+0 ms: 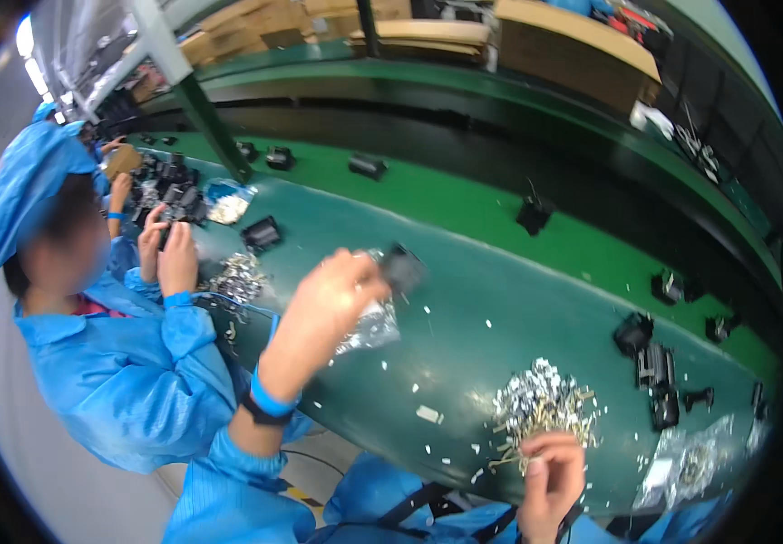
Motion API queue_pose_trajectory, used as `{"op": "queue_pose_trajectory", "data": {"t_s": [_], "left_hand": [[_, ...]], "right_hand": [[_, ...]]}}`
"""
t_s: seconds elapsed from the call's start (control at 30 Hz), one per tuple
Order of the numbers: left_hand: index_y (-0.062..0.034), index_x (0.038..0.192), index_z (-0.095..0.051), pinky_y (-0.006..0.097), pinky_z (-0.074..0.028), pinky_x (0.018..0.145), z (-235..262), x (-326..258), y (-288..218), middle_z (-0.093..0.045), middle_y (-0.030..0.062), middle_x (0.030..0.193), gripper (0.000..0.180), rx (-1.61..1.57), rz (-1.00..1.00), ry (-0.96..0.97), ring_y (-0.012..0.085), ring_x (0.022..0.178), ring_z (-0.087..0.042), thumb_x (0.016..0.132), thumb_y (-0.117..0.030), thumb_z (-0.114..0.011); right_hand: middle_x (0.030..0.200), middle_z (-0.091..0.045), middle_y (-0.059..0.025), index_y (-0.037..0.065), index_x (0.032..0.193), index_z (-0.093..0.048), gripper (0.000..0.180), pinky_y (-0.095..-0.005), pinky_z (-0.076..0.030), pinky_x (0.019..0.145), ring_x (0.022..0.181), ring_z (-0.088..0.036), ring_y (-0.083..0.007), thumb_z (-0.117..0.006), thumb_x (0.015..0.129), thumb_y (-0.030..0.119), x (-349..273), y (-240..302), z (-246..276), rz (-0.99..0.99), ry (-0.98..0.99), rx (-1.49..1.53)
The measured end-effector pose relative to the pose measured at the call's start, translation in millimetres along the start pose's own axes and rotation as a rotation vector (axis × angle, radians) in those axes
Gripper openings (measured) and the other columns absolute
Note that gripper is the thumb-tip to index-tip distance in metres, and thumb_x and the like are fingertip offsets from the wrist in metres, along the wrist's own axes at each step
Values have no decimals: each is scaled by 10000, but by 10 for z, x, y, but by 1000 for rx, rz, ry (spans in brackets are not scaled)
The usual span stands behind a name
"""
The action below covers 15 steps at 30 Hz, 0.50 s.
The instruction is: Assembling small black plastic components by hand on a factory production line.
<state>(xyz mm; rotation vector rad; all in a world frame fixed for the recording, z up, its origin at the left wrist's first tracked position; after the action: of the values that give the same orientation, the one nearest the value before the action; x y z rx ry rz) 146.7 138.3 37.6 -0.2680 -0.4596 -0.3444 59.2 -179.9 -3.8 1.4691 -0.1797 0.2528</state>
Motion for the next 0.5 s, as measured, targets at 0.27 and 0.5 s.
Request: {"op": "queue_pose_trajectory", "data": {"t_s": [0.27,0.5], "left_hand": [[-49,1003,-718,381,-574,809,30,-335,-1212,-634,131,1095,377,-192,-241,172,294,1004,-650,639,45,-695],[30,1297,-634,363,-569,923,-251,-606,-1176,-583,171,1274,440,-1093,268,64,287,1089,-670,877,136,-557]], "right_hand": [[1238,-685,-311,27,989,-481,91,-568,-304,1199,1356,-522,-496,-562,1015,58,372,157,-232,105,502,67],[1176,-695,-312,4,992,-465,75,-574,-377,1148,1304,-563,-494,-537,986,-15,176,91,-156,31,270,187]]}}
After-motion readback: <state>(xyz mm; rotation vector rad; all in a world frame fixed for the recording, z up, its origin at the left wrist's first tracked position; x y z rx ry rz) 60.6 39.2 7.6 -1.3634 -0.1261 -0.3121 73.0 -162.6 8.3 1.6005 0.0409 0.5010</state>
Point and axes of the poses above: each hand's wrist, its own x-axis towards the middle knuckle, its own z-axis out of the back of the hand, y = z × x, the point moved 5 cm from there along x, towards the middle knuckle
